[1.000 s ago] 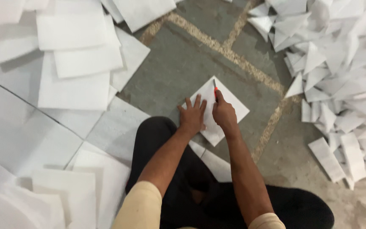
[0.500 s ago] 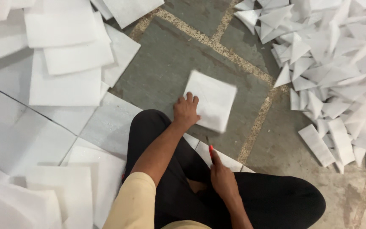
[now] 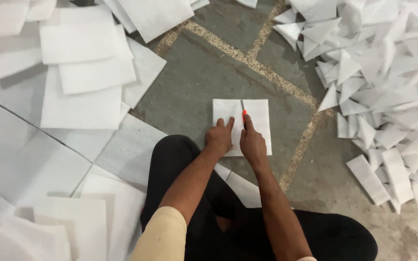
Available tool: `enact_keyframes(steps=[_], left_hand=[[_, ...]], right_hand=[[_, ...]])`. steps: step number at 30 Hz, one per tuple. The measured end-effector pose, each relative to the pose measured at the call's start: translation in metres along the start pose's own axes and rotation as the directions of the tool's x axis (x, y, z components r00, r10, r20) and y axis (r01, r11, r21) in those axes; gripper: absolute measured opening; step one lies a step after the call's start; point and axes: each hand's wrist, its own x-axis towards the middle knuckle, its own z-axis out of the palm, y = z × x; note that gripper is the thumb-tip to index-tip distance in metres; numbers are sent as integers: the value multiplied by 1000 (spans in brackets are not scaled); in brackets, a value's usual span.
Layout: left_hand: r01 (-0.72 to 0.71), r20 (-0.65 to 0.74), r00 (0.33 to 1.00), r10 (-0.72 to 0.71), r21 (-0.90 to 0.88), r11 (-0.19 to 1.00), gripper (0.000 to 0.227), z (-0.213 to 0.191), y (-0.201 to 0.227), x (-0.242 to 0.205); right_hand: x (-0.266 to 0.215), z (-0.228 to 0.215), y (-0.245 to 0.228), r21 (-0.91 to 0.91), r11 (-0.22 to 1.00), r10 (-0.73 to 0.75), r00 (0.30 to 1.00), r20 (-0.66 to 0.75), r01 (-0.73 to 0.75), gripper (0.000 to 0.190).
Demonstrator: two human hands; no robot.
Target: The person sits on the floor and repeatedly cuts square white foam sheets into smaller pieces using a red utility knife. The cut pieces are discarded to the side, and the person continues the process with new sheets from a nearby pile.
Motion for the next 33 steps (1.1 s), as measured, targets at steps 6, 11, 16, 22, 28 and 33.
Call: enact_keyframes(steps=[6,11,16,22,28,33], left_hand=[[-21,-96,995,18,-29,999,106,15,-5,16],[-28,-99,995,24,-45,999,110,11,-3,2],[-29,-58,998,27,-32,999,111,16,-5,9],[-54,-193,981,20,-175,983,55,74,-10,45],[-25,-205,979,9,-77,997,47,65,-5,15],[-54,-40,998,52,-49,997,94,-1,0,-4]], right_hand=[[28,8,2,-61,997,-39,999,-6,39,59],[-18,9,23,-75,997,-11,998,61,15,57],[-149,-6,39,-129,980,181,951,251,-152,59],[-206,-29,22,-94,959,283,904,320,-267,65],[-185,-30,5,-19,968,244,929,279,-249,65],[-119,-12,9,70,988,129,982,136,-140,62]])
